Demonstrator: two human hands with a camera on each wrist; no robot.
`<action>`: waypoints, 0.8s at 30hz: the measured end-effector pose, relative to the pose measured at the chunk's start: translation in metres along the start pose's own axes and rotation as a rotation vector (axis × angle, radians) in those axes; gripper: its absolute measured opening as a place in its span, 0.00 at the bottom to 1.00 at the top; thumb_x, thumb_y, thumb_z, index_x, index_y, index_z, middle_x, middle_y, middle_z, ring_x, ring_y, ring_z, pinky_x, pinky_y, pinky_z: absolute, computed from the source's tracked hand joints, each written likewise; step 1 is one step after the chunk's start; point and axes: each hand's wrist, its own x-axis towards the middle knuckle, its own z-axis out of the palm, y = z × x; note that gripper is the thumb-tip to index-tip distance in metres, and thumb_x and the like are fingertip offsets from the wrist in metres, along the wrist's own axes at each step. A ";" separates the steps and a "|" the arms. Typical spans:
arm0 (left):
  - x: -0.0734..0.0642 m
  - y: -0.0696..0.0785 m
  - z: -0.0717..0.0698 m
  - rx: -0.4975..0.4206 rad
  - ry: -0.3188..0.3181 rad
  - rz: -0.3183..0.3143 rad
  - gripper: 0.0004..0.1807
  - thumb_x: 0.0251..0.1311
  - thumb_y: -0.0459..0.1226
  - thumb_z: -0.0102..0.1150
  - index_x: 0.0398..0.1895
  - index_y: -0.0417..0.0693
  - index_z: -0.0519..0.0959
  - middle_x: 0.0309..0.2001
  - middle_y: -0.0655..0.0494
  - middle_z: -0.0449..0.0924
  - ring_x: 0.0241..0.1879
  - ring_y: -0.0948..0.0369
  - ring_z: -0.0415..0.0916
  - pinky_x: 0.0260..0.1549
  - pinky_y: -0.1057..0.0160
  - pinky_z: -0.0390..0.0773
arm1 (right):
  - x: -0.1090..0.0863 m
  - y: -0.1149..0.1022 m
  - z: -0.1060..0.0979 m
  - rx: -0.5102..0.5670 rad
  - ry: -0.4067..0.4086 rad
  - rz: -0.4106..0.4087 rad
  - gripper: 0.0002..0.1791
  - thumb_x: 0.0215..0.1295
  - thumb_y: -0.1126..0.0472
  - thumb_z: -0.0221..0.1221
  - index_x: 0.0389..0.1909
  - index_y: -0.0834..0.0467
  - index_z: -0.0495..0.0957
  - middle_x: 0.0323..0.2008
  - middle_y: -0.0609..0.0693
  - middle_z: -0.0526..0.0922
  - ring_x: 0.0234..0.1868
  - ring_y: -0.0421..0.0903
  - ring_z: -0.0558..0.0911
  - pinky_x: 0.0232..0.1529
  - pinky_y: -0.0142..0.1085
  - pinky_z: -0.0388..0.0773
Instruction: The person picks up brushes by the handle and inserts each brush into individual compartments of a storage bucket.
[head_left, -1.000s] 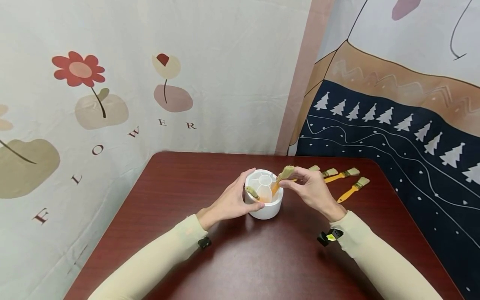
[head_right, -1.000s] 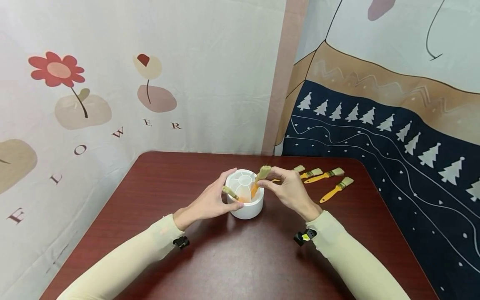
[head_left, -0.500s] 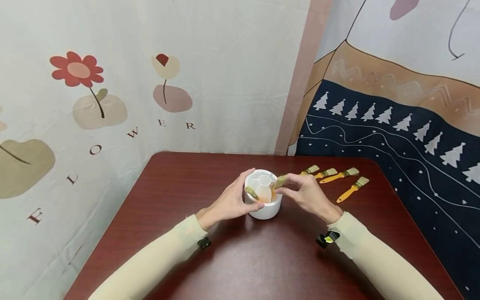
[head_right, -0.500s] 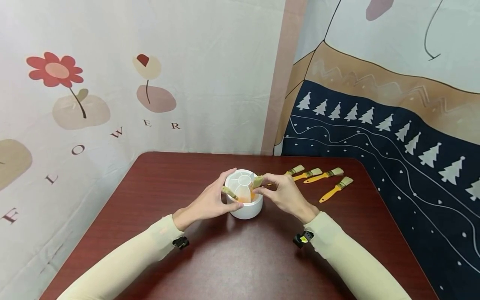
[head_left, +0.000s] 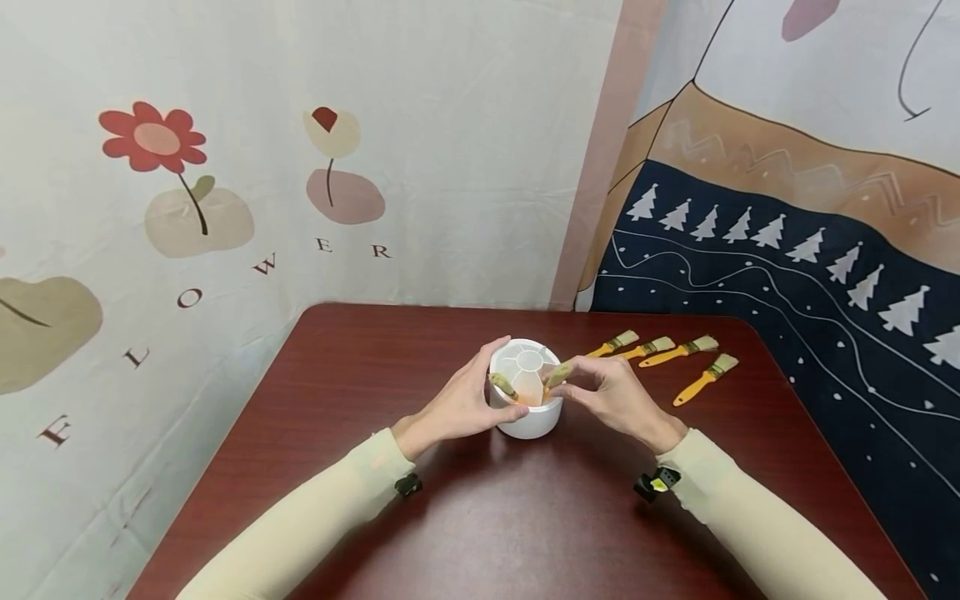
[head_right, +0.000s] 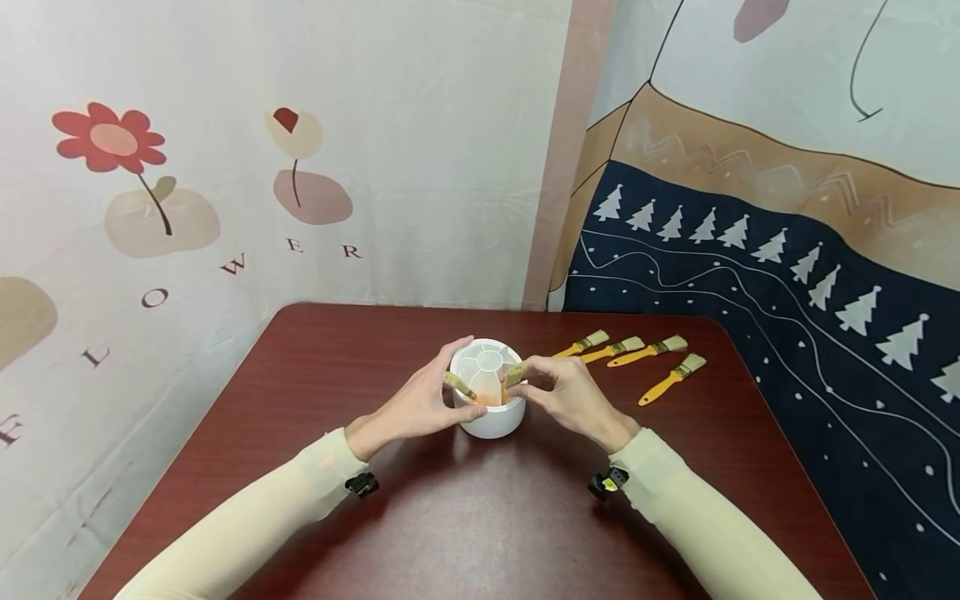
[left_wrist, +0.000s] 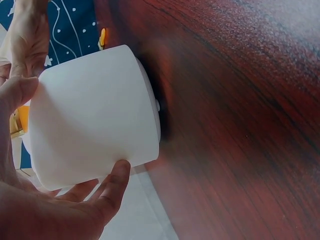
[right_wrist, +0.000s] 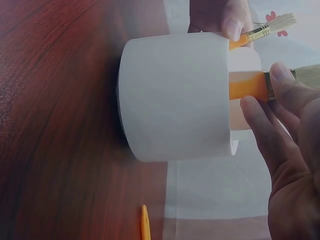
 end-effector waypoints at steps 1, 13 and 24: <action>0.000 0.000 0.000 0.002 0.001 0.001 0.64 0.64 0.49 0.87 0.95 0.48 0.56 0.85 0.45 0.73 0.79 0.49 0.78 0.82 0.41 0.77 | -0.001 0.000 0.000 0.000 -0.002 -0.001 0.19 0.70 0.68 0.80 0.57 0.47 0.95 0.54 0.44 0.99 0.59 0.41 0.94 0.64 0.52 0.93; 0.001 0.001 -0.001 0.003 -0.010 -0.002 0.65 0.64 0.49 0.87 0.96 0.49 0.54 0.86 0.44 0.72 0.80 0.49 0.77 0.83 0.42 0.76 | -0.006 0.002 0.001 0.050 -0.043 -0.083 0.26 0.63 0.74 0.83 0.60 0.52 0.94 0.55 0.44 0.97 0.58 0.39 0.93 0.61 0.31 0.91; 0.000 0.002 -0.001 -0.003 -0.003 0.000 0.67 0.63 0.49 0.86 0.97 0.49 0.52 0.86 0.44 0.72 0.79 0.47 0.78 0.81 0.40 0.77 | -0.010 -0.001 -0.006 0.119 -0.096 -0.068 0.29 0.65 0.71 0.83 0.66 0.51 0.92 0.62 0.48 0.95 0.65 0.40 0.92 0.64 0.44 0.92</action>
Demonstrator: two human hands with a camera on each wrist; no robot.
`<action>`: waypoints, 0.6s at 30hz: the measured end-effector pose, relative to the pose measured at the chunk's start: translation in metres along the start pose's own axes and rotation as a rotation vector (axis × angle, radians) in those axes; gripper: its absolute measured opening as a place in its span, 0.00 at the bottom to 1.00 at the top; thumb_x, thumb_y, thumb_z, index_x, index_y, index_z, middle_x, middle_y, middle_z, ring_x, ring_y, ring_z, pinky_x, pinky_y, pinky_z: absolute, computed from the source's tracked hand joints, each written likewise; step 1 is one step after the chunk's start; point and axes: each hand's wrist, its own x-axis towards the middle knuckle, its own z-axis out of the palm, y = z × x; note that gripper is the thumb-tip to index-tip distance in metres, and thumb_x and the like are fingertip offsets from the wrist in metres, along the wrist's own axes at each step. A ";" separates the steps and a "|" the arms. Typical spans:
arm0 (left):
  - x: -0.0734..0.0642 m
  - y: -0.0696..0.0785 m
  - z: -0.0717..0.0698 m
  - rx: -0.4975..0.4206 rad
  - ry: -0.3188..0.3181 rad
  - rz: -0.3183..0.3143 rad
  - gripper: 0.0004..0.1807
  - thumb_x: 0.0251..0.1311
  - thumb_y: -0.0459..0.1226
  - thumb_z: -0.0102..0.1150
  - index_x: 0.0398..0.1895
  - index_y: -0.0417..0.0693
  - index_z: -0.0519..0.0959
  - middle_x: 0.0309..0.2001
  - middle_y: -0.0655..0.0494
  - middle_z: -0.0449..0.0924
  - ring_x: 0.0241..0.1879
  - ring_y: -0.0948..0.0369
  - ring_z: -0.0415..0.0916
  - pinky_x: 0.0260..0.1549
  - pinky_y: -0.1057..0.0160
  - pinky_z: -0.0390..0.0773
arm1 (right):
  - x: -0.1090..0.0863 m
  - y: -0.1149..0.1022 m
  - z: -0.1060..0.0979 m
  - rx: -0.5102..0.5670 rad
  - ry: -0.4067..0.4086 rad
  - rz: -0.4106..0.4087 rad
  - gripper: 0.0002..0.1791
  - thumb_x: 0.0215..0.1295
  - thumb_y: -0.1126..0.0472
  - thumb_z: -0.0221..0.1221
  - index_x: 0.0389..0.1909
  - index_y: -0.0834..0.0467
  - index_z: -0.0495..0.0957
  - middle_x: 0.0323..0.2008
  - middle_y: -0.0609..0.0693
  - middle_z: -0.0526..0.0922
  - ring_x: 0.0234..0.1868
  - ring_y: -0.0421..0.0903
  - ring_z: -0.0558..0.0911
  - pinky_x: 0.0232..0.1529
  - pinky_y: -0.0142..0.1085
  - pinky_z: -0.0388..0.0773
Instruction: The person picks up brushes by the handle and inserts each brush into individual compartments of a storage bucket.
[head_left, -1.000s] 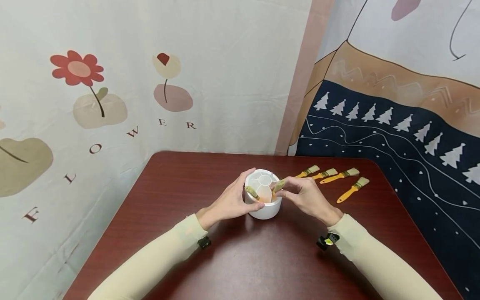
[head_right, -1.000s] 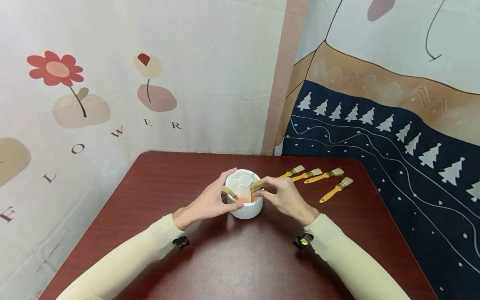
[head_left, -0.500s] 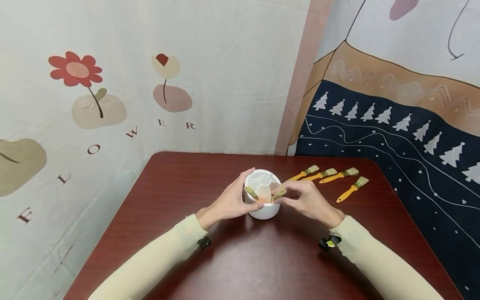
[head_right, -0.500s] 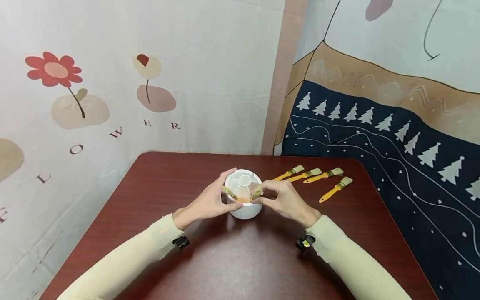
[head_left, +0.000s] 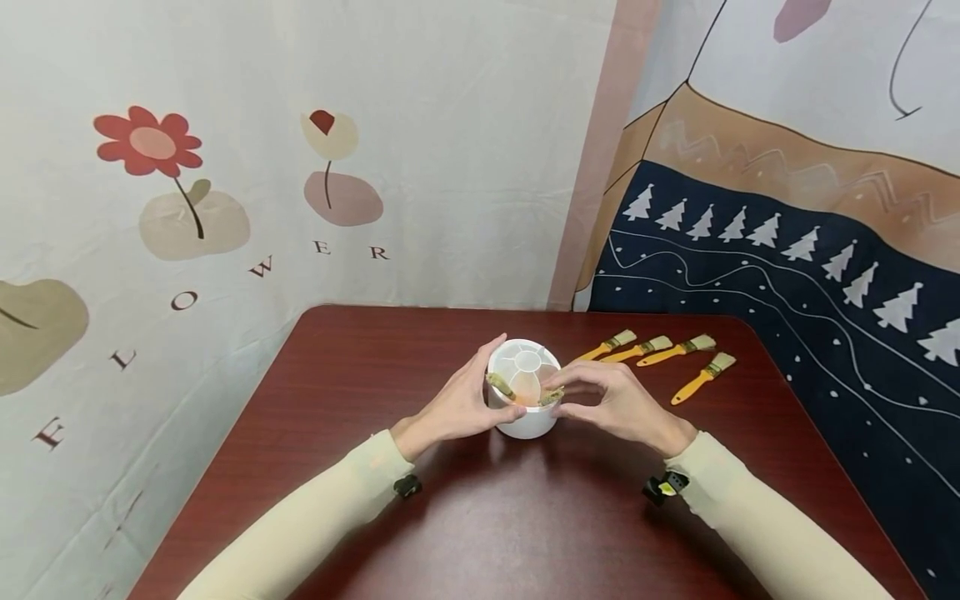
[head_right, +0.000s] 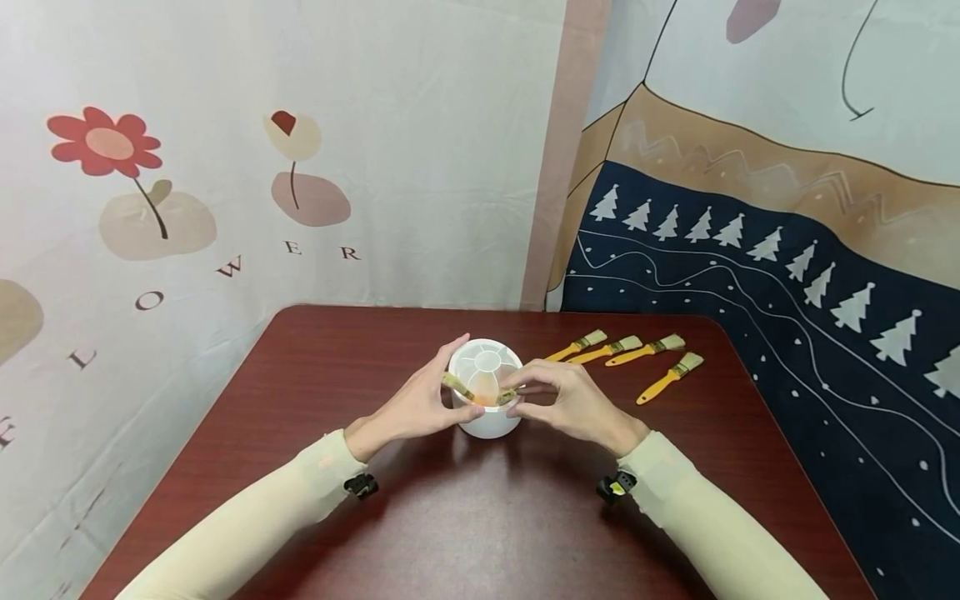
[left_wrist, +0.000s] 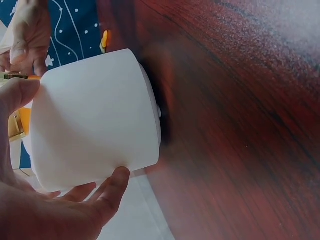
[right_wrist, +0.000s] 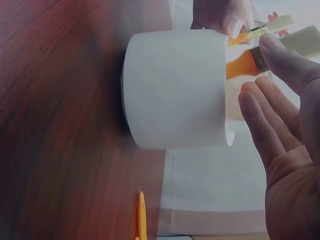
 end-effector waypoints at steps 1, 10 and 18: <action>0.000 0.000 0.000 -0.005 0.002 0.002 0.67 0.63 0.49 0.86 0.97 0.48 0.52 0.86 0.43 0.72 0.79 0.47 0.78 0.81 0.40 0.77 | -0.001 -0.001 -0.002 -0.013 0.001 0.002 0.29 0.65 0.69 0.83 0.67 0.50 0.92 0.62 0.47 0.95 0.64 0.40 0.93 0.64 0.46 0.93; -0.006 0.002 0.005 -0.012 0.048 -0.013 0.70 0.62 0.51 0.88 0.98 0.51 0.49 0.87 0.44 0.70 0.83 0.48 0.75 0.84 0.40 0.74 | -0.011 0.001 -0.016 -0.139 0.025 0.062 0.29 0.65 0.64 0.85 0.66 0.49 0.92 0.63 0.46 0.94 0.62 0.45 0.94 0.66 0.30 0.88; -0.012 0.010 0.015 0.033 0.162 -0.061 0.70 0.59 0.53 0.90 0.97 0.53 0.53 0.85 0.43 0.71 0.81 0.46 0.77 0.80 0.40 0.79 | -0.014 0.008 -0.030 -0.250 0.071 0.104 0.26 0.65 0.60 0.86 0.63 0.47 0.94 0.61 0.39 0.95 0.63 0.38 0.90 0.68 0.28 0.85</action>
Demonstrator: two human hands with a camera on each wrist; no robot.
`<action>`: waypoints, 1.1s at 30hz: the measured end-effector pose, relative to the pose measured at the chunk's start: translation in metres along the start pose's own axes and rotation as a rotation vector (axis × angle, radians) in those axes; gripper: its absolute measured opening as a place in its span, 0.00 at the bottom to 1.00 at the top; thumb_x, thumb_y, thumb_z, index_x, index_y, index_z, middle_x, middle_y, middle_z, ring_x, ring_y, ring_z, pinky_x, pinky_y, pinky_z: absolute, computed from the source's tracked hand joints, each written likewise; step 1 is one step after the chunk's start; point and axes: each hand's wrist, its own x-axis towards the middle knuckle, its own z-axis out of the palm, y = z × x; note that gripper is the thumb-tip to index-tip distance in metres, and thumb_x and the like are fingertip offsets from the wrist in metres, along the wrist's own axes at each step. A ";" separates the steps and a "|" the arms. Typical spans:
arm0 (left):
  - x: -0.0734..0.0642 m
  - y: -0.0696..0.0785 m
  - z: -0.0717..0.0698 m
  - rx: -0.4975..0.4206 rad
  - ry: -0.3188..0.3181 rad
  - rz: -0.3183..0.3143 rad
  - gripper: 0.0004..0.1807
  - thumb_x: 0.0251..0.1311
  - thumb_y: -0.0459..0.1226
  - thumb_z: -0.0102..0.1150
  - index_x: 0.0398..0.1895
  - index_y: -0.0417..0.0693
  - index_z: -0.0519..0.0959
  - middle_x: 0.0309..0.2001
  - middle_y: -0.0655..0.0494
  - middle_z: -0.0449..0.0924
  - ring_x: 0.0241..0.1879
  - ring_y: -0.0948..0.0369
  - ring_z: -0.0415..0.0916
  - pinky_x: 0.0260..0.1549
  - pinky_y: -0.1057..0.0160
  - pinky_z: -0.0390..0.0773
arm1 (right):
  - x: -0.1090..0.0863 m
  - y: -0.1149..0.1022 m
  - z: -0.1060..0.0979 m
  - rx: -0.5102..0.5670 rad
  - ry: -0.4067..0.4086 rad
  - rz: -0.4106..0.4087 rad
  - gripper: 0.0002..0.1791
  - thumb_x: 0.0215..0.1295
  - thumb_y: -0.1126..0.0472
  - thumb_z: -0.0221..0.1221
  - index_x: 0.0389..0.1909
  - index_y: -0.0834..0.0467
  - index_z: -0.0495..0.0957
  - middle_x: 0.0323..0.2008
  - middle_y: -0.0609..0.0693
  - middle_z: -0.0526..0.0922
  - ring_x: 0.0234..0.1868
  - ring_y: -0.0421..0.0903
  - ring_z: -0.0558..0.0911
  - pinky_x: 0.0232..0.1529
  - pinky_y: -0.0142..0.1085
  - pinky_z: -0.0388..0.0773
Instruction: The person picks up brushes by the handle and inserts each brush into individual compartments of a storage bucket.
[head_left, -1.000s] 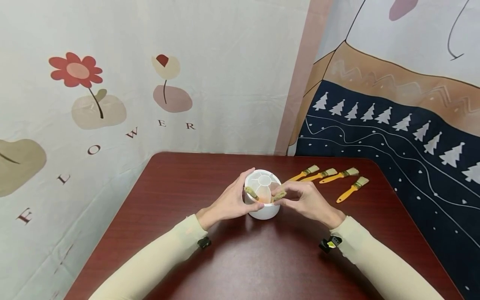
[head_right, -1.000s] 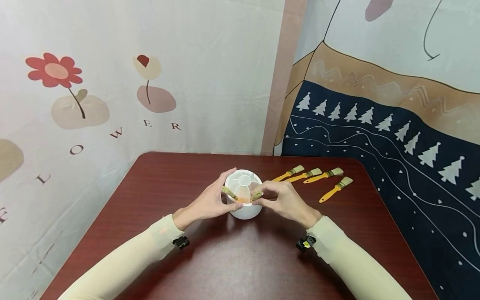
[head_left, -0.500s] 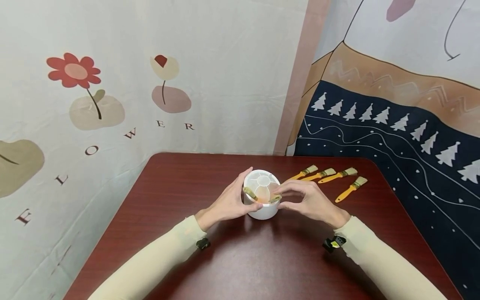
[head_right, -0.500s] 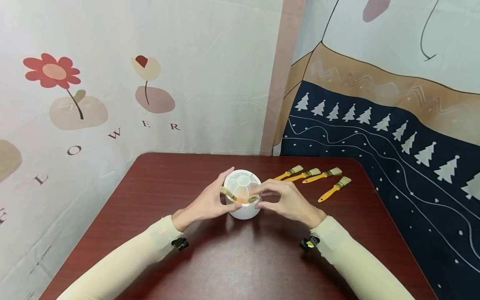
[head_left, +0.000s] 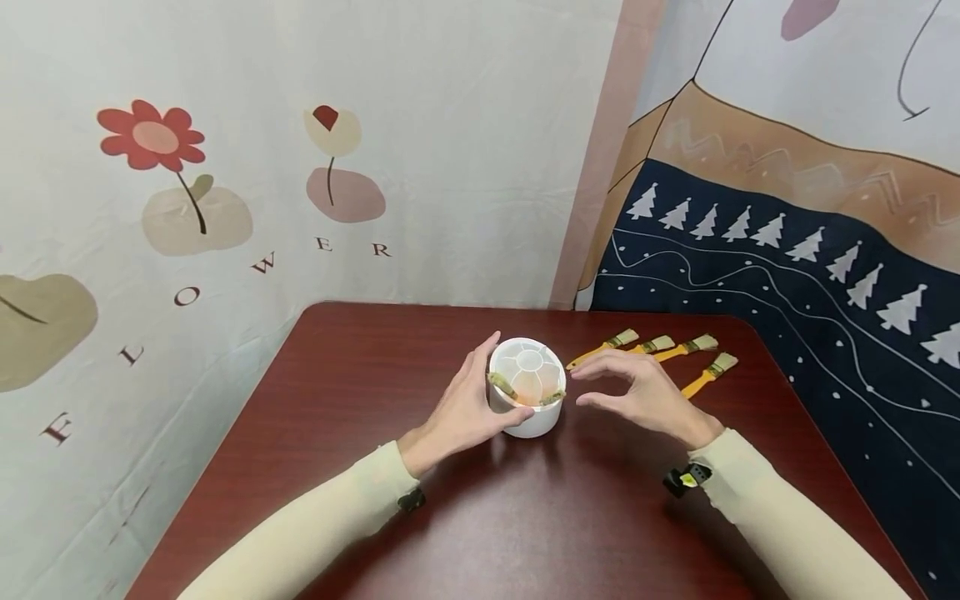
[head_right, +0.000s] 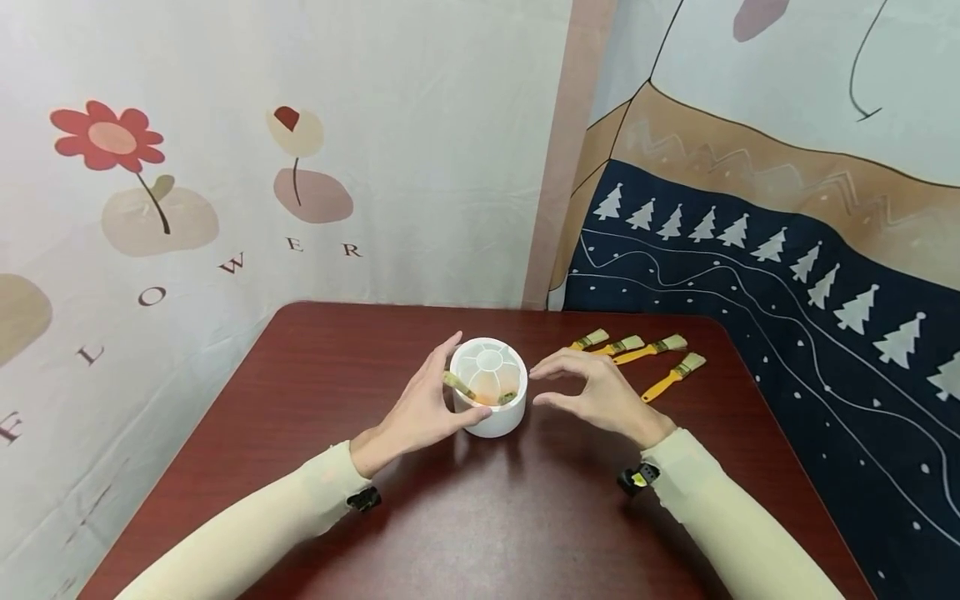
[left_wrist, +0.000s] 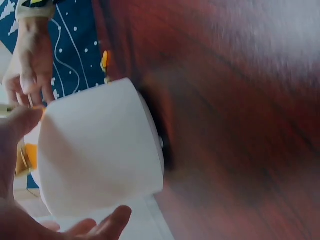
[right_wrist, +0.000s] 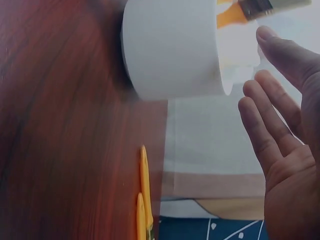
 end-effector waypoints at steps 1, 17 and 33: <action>-0.001 0.002 0.001 0.000 0.013 -0.006 0.69 0.59 0.53 0.90 0.96 0.53 0.54 0.84 0.43 0.72 0.80 0.46 0.78 0.79 0.40 0.80 | 0.001 0.002 -0.001 -0.009 0.009 0.000 0.25 0.65 0.60 0.86 0.62 0.45 0.94 0.61 0.38 0.95 0.63 0.38 0.90 0.67 0.28 0.85; -0.007 0.012 0.007 -0.020 0.074 -0.028 0.58 0.59 0.50 0.89 0.87 0.45 0.64 0.76 0.41 0.77 0.73 0.44 0.83 0.73 0.40 0.84 | 0.007 0.040 -0.018 -0.097 0.068 0.147 0.21 0.72 0.54 0.82 0.63 0.42 0.93 0.63 0.41 0.93 0.65 0.44 0.87 0.73 0.50 0.82; -0.005 0.005 0.005 -0.071 0.020 0.009 0.59 0.62 0.44 0.87 0.91 0.45 0.61 0.78 0.39 0.76 0.75 0.45 0.81 0.78 0.39 0.80 | 0.014 0.084 -0.023 -0.157 0.041 0.160 0.24 0.73 0.57 0.81 0.67 0.56 0.91 0.65 0.53 0.92 0.69 0.59 0.87 0.73 0.68 0.84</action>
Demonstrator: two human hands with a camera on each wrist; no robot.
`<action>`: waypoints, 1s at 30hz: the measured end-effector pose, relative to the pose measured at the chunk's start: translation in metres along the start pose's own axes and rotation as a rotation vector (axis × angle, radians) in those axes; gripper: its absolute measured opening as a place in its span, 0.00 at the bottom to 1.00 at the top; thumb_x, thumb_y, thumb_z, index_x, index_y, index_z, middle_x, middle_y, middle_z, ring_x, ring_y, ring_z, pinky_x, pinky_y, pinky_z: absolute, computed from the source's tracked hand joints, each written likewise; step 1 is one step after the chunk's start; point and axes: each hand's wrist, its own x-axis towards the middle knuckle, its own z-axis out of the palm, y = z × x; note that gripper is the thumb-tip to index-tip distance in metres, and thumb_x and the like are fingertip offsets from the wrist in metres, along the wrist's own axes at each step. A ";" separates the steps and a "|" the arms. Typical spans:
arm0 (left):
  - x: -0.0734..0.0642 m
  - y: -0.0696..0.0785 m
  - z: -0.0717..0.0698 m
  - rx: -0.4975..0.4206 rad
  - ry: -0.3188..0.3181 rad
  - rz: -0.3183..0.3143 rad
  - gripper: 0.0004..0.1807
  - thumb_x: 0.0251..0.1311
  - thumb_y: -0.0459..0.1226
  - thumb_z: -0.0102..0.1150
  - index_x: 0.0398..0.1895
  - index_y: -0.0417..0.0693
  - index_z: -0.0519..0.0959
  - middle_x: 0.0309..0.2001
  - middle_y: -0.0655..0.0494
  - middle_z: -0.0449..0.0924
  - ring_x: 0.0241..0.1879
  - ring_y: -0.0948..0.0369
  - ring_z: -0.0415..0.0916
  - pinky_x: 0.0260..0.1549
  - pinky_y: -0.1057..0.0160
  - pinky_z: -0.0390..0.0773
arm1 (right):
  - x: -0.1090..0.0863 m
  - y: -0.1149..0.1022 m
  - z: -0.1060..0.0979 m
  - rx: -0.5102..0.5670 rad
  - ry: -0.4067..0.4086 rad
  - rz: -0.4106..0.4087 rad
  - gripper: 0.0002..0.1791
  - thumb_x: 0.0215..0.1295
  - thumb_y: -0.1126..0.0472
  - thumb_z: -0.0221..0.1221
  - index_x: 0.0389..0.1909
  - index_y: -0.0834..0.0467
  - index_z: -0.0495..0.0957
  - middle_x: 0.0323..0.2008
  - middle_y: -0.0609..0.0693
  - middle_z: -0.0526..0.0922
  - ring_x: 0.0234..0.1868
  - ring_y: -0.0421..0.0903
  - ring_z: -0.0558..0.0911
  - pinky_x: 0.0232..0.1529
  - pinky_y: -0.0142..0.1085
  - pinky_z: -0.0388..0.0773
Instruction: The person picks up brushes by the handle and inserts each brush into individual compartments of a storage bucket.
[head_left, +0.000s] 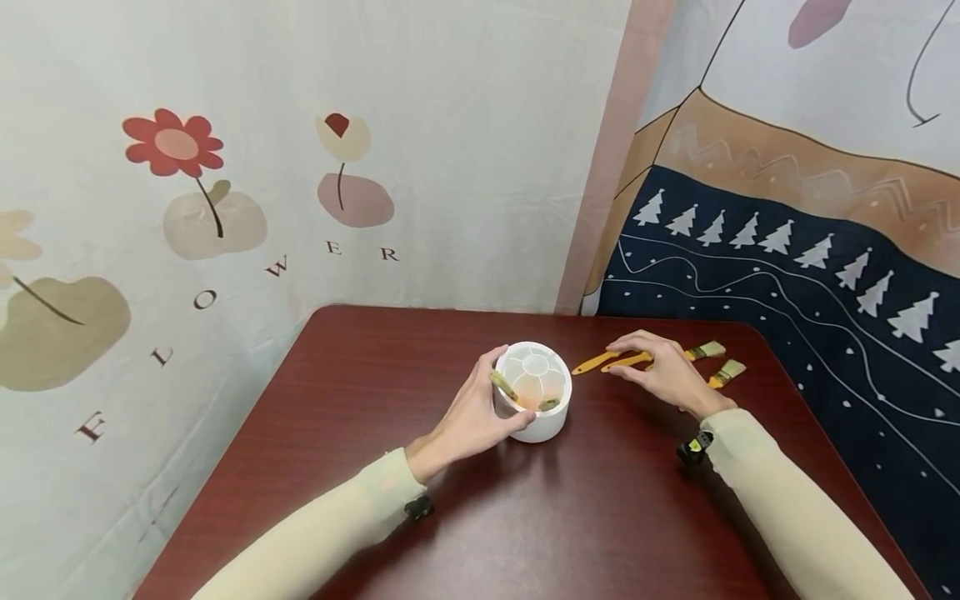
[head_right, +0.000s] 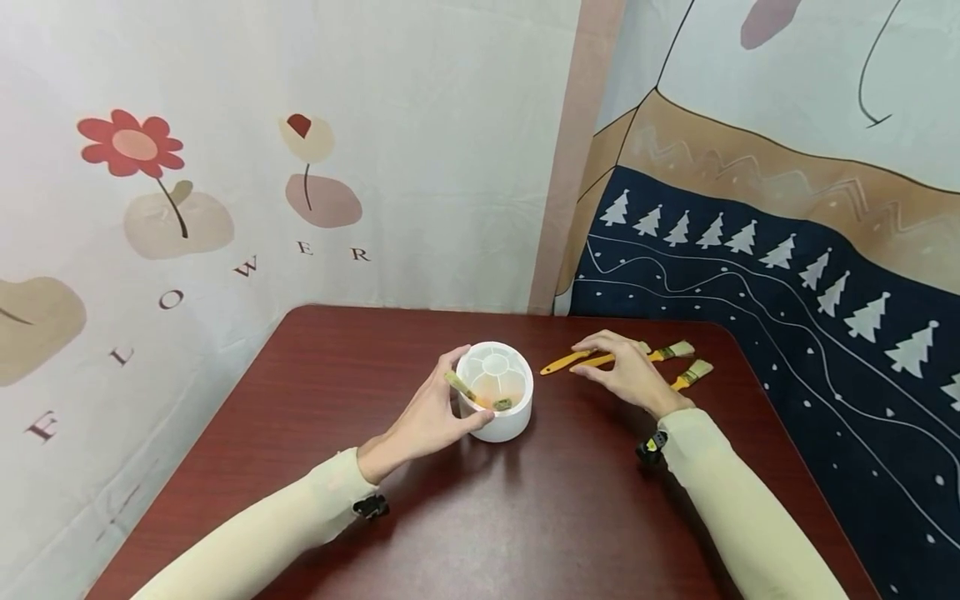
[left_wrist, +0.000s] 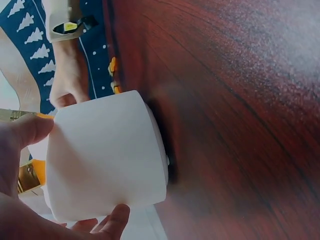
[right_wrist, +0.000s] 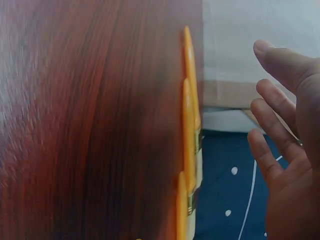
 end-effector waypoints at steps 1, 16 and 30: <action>0.000 0.000 0.000 0.001 -0.005 -0.002 0.59 0.62 0.44 0.87 0.91 0.45 0.60 0.78 0.39 0.77 0.76 0.45 0.81 0.78 0.39 0.80 | 0.001 0.002 0.000 -0.003 -0.006 0.007 0.24 0.73 0.57 0.81 0.67 0.56 0.91 0.65 0.54 0.92 0.69 0.59 0.87 0.73 0.68 0.83; 0.006 -0.008 -0.008 -0.058 -0.090 -0.015 0.61 0.62 0.42 0.85 0.94 0.46 0.57 0.83 0.39 0.75 0.79 0.44 0.79 0.81 0.36 0.76 | 0.018 0.033 0.009 -0.077 -0.069 0.106 0.23 0.80 0.63 0.73 0.72 0.57 0.87 0.72 0.61 0.88 0.74 0.66 0.83 0.79 0.70 0.77; 0.012 -0.010 -0.009 -0.094 -0.128 -0.016 0.60 0.61 0.39 0.82 0.94 0.47 0.58 0.83 0.40 0.76 0.82 0.45 0.77 0.82 0.38 0.74 | 0.024 0.047 0.013 -0.129 -0.080 0.110 0.22 0.84 0.66 0.68 0.74 0.62 0.86 0.74 0.66 0.86 0.78 0.70 0.77 0.83 0.71 0.70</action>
